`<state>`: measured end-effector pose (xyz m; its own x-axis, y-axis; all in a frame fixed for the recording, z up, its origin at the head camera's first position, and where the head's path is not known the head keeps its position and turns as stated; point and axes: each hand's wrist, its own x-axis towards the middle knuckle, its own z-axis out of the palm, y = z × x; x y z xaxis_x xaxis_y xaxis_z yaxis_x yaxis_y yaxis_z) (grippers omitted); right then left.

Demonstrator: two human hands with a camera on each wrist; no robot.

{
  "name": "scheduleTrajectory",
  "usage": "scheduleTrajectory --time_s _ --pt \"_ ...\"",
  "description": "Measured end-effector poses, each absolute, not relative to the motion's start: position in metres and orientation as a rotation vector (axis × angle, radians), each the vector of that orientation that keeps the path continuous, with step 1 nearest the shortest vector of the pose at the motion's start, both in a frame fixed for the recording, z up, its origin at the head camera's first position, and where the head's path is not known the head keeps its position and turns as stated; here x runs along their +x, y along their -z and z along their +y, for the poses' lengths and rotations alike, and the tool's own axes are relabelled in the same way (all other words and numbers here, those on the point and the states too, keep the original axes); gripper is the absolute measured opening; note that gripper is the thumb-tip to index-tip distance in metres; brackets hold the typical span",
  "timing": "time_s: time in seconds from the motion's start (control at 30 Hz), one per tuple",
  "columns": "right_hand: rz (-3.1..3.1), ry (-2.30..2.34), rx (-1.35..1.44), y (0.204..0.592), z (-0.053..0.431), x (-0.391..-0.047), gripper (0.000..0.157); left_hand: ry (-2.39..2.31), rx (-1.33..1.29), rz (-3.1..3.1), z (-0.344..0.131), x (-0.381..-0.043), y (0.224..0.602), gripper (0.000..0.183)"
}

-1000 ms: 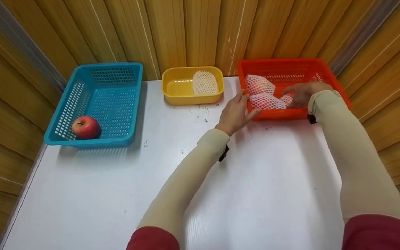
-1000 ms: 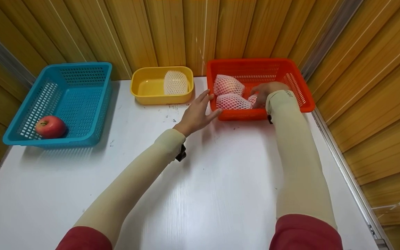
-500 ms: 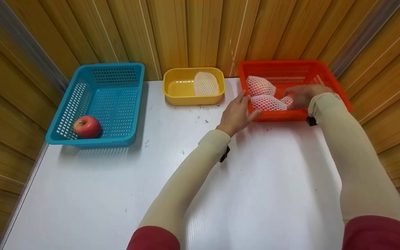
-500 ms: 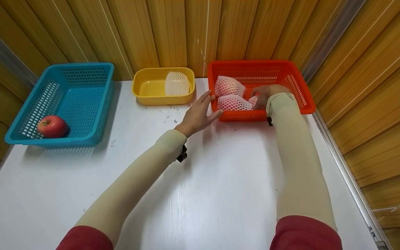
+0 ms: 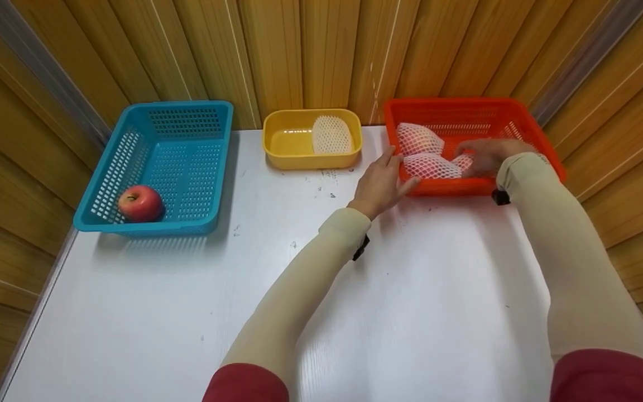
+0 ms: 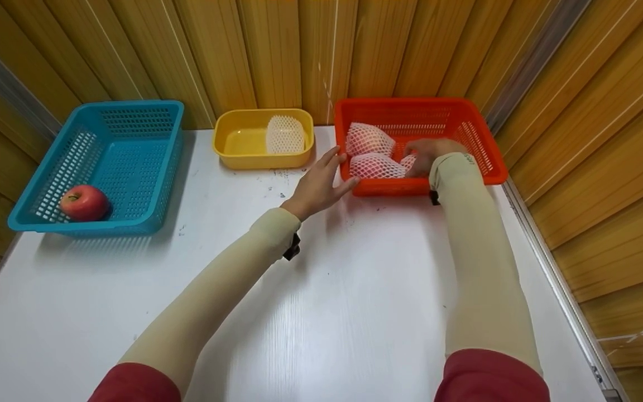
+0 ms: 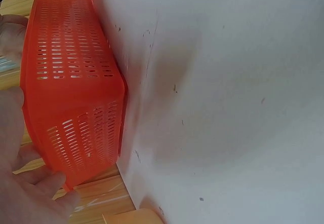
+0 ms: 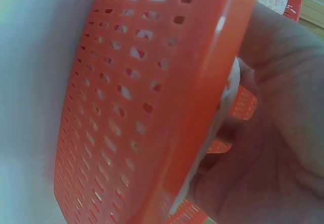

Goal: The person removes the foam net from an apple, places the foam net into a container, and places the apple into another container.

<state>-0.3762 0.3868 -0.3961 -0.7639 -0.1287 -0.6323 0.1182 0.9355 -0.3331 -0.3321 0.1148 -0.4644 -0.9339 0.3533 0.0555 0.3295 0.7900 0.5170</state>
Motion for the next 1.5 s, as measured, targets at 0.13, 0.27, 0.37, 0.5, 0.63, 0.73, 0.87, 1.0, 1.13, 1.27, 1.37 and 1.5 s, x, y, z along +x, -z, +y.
scheduleTrajectory --time_s 0.13,0.27,0.37,0.5,0.63,0.73,0.87,1.0,1.13,1.27,1.37,1.5 --pt "2.426 0.461 -0.016 0.394 0.387 -0.372 0.072 -0.789 0.576 2.949 0.114 -0.332 0.464 0.074" --pt "2.443 0.449 -0.045 0.396 0.391 -0.377 0.075 -0.762 0.599 2.97 0.113 -0.332 0.464 0.073" --pt "2.456 0.427 -0.065 0.397 0.396 -0.383 0.076 -0.751 0.615 2.973 0.113 -0.332 0.464 0.073" --pt "2.457 0.466 -0.061 0.395 0.401 -0.386 0.084 -0.728 0.632 2.985 0.114 -0.333 0.463 0.073" --pt "2.472 0.501 -0.081 0.394 0.404 -0.389 0.088 -0.715 0.635 2.992 0.114 -0.333 0.462 0.074" --pt "2.488 0.507 -0.094 0.394 0.405 -0.391 0.09 -0.726 0.625 2.981 0.114 -0.333 0.462 0.074" --pt "2.499 0.521 -0.101 0.395 0.405 -0.394 0.093 -0.734 0.61 2.974 0.114 -0.333 0.463 0.073" --pt "2.507 0.533 -0.102 0.396 0.406 -0.394 0.095 -0.731 0.609 2.978 0.114 -0.333 0.463 0.073" --pt "2.503 0.539 -0.08 0.394 0.405 -0.392 0.097 -0.722 0.624 2.982 0.114 -0.333 0.464 0.073" --pt "2.526 0.515 -0.119 0.392 0.405 -0.392 0.093 -0.695 0.657 3.001 0.113 -0.334 0.465 0.072" --pt "2.544 0.516 -0.147 0.391 0.406 -0.392 0.091 -0.69 0.679 3.011 0.112 -0.335 0.464 0.072" --pt "2.552 0.525 -0.135 0.386 0.407 -0.392 0.094 -0.737 0.692 2.994 0.11 -0.335 0.462 0.073"
